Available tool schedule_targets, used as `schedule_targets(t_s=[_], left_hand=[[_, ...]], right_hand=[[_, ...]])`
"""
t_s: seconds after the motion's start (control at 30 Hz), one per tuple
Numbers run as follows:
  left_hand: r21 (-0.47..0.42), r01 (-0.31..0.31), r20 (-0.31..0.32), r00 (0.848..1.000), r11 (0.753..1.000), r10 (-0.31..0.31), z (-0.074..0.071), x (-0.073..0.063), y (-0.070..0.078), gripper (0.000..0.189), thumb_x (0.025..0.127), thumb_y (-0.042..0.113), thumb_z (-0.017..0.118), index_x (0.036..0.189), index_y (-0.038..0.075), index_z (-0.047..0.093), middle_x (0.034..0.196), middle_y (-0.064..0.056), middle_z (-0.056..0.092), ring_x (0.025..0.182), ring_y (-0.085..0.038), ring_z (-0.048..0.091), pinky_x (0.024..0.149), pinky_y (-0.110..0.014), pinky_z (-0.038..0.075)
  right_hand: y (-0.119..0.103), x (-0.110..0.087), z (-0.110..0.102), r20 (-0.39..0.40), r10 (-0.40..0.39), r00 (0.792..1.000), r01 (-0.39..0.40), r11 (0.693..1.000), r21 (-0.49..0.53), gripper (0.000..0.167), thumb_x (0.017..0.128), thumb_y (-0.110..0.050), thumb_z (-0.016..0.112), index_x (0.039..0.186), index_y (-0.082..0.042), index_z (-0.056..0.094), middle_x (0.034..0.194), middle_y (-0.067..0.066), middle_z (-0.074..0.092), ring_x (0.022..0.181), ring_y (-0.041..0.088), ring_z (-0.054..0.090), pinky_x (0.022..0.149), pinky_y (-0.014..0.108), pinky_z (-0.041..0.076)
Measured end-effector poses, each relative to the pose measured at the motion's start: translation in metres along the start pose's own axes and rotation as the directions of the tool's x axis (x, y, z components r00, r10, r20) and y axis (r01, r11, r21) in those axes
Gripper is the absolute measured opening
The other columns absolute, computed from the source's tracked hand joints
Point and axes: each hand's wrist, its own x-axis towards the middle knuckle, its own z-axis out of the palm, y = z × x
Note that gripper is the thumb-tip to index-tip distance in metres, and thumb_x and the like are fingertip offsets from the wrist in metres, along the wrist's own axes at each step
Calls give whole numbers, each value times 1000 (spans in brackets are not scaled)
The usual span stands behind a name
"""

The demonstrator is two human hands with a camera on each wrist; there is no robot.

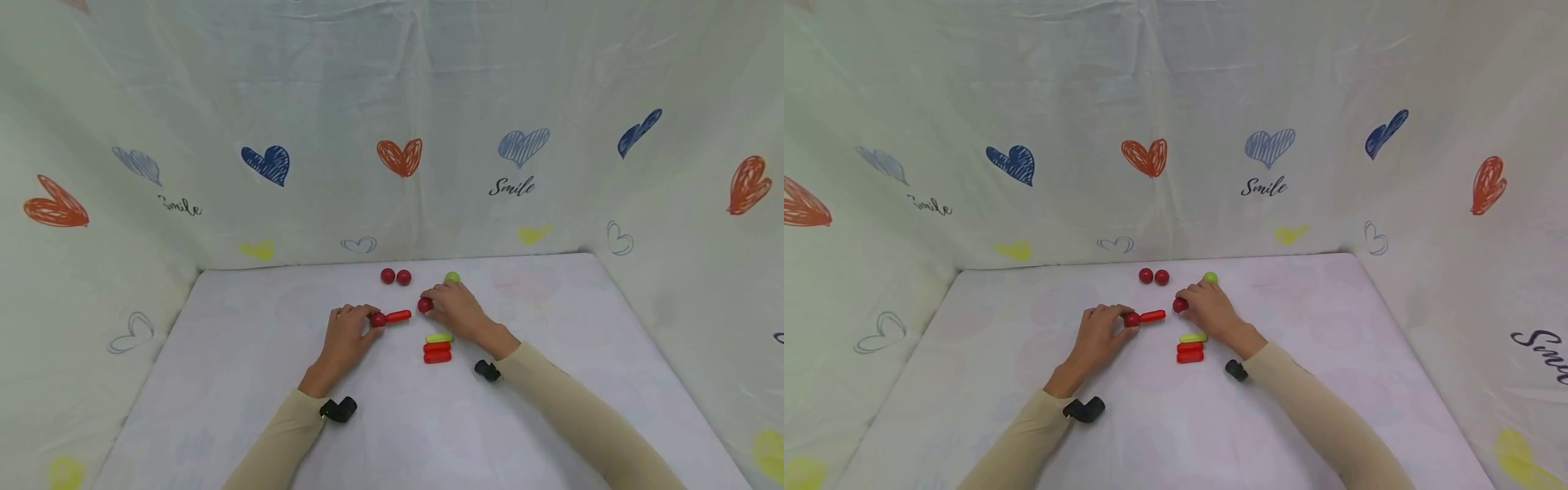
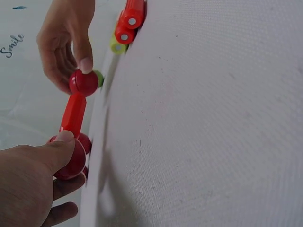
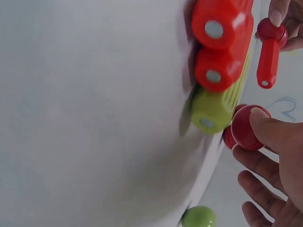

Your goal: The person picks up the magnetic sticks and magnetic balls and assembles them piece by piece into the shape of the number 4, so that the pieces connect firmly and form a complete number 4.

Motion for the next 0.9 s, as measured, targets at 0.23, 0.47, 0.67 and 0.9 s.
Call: schedule_targets(t_s=[0.23, 0.47, 0.67, 0.9], left_hand=[[10, -5, -18, 1000, 1000, 5, 2, -1, -1, 38, 89, 22, 88, 122, 11, 74, 111, -5, 77, 106, -26, 63, 106, -53, 44], [10, -18, -25, 1000, 1000, 18, 1, -1, 0, 38, 88, 21, 88, 122, 11, 74, 111, -5, 77, 105, -26, 64, 104, -53, 44], [28, -18, 14, 1000, 999, 18, -1, -1, -6, 38, 91, 22, 86, 126, 12, 73, 115, -4, 77, 107, -25, 63, 106, -52, 43], [-2, -12, 85, 996, 1000, 12, -9, 2, -17, 41, 94, 22, 82, 132, 12, 71, 118, -3, 76, 110, -25, 62, 108, -50, 41]], right_hand=[[-12, -6, -2, -4, -33, 999, 33, 998, 52, 36, 91, -14, 85, 125, -8, 74, 111, 5, 76, 103, 24, 61, 96, 41, 53], [-18, -6, 0, 11, -26, 1000, 25, 996, 81, 37, 91, -14, 85, 126, -9, 73, 112, 4, 77, 105, 24, 63, 98, 42, 53], [-22, -9, 4, 12, -24, 1000, 23, 995, 98, 39, 90, -17, 86, 126, -9, 73, 111, 3, 76, 103, 22, 63, 97, 42, 53], [-36, -13, 8, 18, -34, 999, 32, 996, 84, 39, 91, -18, 85, 126, -9, 73, 110, 4, 76, 101, 23, 64, 98, 44, 52]])
